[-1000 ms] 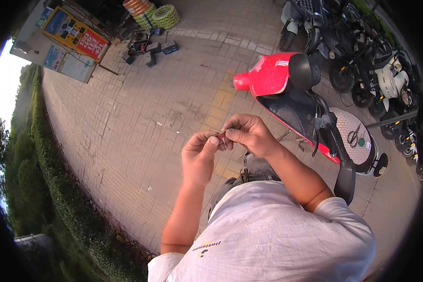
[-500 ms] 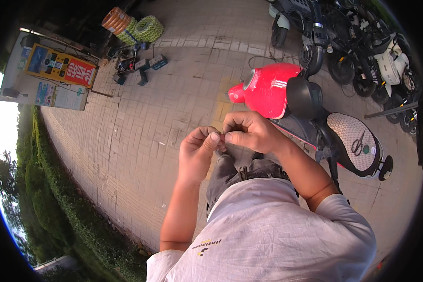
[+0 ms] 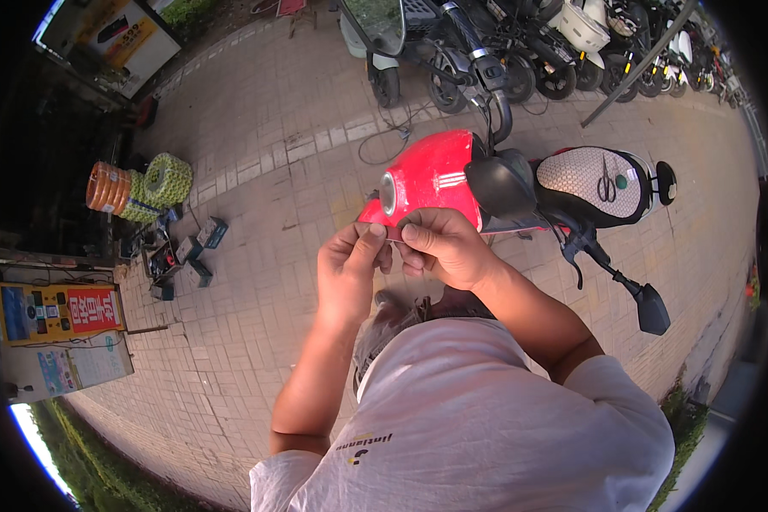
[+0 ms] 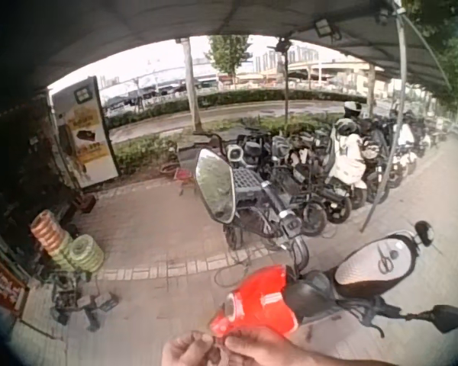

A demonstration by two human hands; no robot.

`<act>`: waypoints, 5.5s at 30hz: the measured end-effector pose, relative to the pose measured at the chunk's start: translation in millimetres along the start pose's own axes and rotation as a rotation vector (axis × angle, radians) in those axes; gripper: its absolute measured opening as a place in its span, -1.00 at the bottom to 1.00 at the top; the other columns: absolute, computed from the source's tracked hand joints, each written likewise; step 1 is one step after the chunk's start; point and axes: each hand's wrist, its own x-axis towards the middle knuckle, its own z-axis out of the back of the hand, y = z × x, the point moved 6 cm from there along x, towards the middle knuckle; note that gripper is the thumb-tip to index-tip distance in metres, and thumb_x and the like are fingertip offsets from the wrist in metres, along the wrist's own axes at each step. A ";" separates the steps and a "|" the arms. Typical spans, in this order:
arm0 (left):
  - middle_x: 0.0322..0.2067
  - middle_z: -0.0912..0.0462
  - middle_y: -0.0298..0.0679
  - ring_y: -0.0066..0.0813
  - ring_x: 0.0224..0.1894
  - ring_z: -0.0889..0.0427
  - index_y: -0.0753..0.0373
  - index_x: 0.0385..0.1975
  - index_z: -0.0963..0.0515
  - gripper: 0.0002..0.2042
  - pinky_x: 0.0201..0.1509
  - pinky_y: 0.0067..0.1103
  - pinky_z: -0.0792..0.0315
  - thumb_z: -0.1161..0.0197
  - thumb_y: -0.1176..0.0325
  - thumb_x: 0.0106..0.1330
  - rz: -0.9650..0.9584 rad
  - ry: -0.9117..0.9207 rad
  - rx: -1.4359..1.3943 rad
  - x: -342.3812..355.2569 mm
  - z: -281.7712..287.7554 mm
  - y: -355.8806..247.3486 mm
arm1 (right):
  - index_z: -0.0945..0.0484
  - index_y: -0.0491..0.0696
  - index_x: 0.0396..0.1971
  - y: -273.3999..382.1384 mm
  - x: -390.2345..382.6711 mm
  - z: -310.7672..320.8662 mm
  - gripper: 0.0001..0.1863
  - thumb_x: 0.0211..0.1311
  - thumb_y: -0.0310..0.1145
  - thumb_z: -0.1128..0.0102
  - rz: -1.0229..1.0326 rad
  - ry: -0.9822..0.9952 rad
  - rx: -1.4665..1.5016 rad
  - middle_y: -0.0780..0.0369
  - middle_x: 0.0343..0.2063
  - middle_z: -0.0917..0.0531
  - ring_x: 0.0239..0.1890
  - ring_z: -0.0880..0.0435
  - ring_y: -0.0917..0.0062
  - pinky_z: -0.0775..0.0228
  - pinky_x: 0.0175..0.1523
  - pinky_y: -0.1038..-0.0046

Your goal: The person inserts a key into the scooter's ignition and turns it, then uses a screwdriver to tighten a screw on the left handlebar assembly. They repeat the tightening on the right handlebar, test the throttle, and place the screwdriver and scissors on the seat before walking away.

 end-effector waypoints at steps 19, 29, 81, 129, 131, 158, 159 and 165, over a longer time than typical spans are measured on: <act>-0.41 -0.58 -0.30 -0.56 -0.39 -0.47 0.30 -0.26 -0.54 -0.87 -0.27 -0.57 -0.39 -0.23 0.36 0.42 0.057 0.222 0.061 70.0 -51.2 17.1 | -0.54 -0.17 -0.29 58.2 12.9 71.1 -0.79 0.44 -0.32 -0.16 0.239 -0.032 -0.360 0.30 -0.51 -0.58 -0.46 -0.53 0.66 -0.38 -0.32 0.58; -0.44 -0.49 -0.34 -0.53 -0.37 -0.46 0.26 -0.31 -0.52 -0.86 -0.26 -0.55 -0.32 -0.19 0.32 0.43 0.312 0.248 -0.194 113.4 -108.8 57.0 | -0.55 -0.16 -0.28 76.8 20.6 147.0 -0.84 0.43 -0.36 -0.16 0.171 0.021 -0.111 0.29 -0.50 -0.59 -0.46 -0.58 0.62 -0.46 -0.29 0.54; -0.43 -0.53 -0.35 -0.57 -0.40 -0.47 0.27 -0.24 -0.54 -0.88 -0.28 -0.59 -0.35 -0.19 0.36 0.39 0.163 0.370 0.213 206.6 -156.6 68.5 | -0.54 -0.38 -0.01 119.8 15.2 183.8 -0.68 0.25 -0.59 -0.20 0.508 -0.601 -0.010 0.16 -0.18 -0.65 -0.19 -0.64 0.59 -0.53 -0.08 0.54; 0.08 -0.61 -0.16 -0.24 0.11 -0.57 0.26 0.16 -0.46 -0.44 0.24 -0.31 -0.40 -0.29 -0.02 0.32 0.373 0.523 -0.350 282.2 -153.7 93.0 | -0.68 -0.21 -0.24 134.7 33.4 210.8 -0.77 0.16 -0.39 -0.36 0.631 -1.024 -0.499 0.23 -0.41 -0.70 -0.33 -0.62 0.63 -0.47 -0.19 0.49; 0.09 -0.61 -0.15 -0.22 0.10 -0.58 0.27 0.17 -0.45 -0.42 0.24 -0.29 -0.41 -0.31 -0.02 0.30 0.358 0.530 -0.341 286.3 -153.0 94.9 | -0.67 -0.21 -0.24 134.2 33.5 210.8 -0.78 0.15 -0.40 -0.37 0.673 -1.014 -0.507 0.23 -0.42 -0.70 -0.34 -0.62 0.63 -0.47 -0.22 0.51; 0.07 -0.62 -0.10 -0.18 0.12 -0.59 0.29 0.18 -0.45 -0.40 0.25 -0.23 -0.46 -0.41 0.07 0.24 0.419 0.532 -0.300 291.8 -144.7 90.1 | -0.69 -0.26 -0.21 129.3 34.3 206.7 -0.80 0.20 -0.49 -0.32 0.709 -0.924 -0.405 0.21 -0.39 -0.74 -0.33 -0.66 0.66 -0.54 -0.18 0.53; 0.08 -0.62 -0.11 -0.19 0.12 -0.59 0.29 0.19 -0.45 -0.40 0.24 -0.24 -0.47 -0.40 0.05 0.25 0.419 0.574 -0.289 292.0 -145.2 88.9 | -0.70 -0.26 -0.21 129.8 33.6 206.1 -0.81 0.21 -0.49 -0.31 0.714 -0.922 -0.411 0.22 -0.39 -0.74 -0.33 -0.66 0.66 -0.54 -0.19 0.53; 0.09 -0.60 -0.13 -0.20 0.09 -0.60 0.26 0.20 -0.45 -0.38 0.18 -0.27 -0.50 -0.36 -0.02 0.26 0.406 0.677 -0.240 302.0 -145.4 90.0 | -0.66 -0.29 -0.14 136.1 35.0 214.9 -0.78 0.23 -0.56 -0.30 0.573 -0.889 -0.513 0.21 -0.31 -0.73 -0.25 -0.67 0.66 -0.53 -0.14 0.58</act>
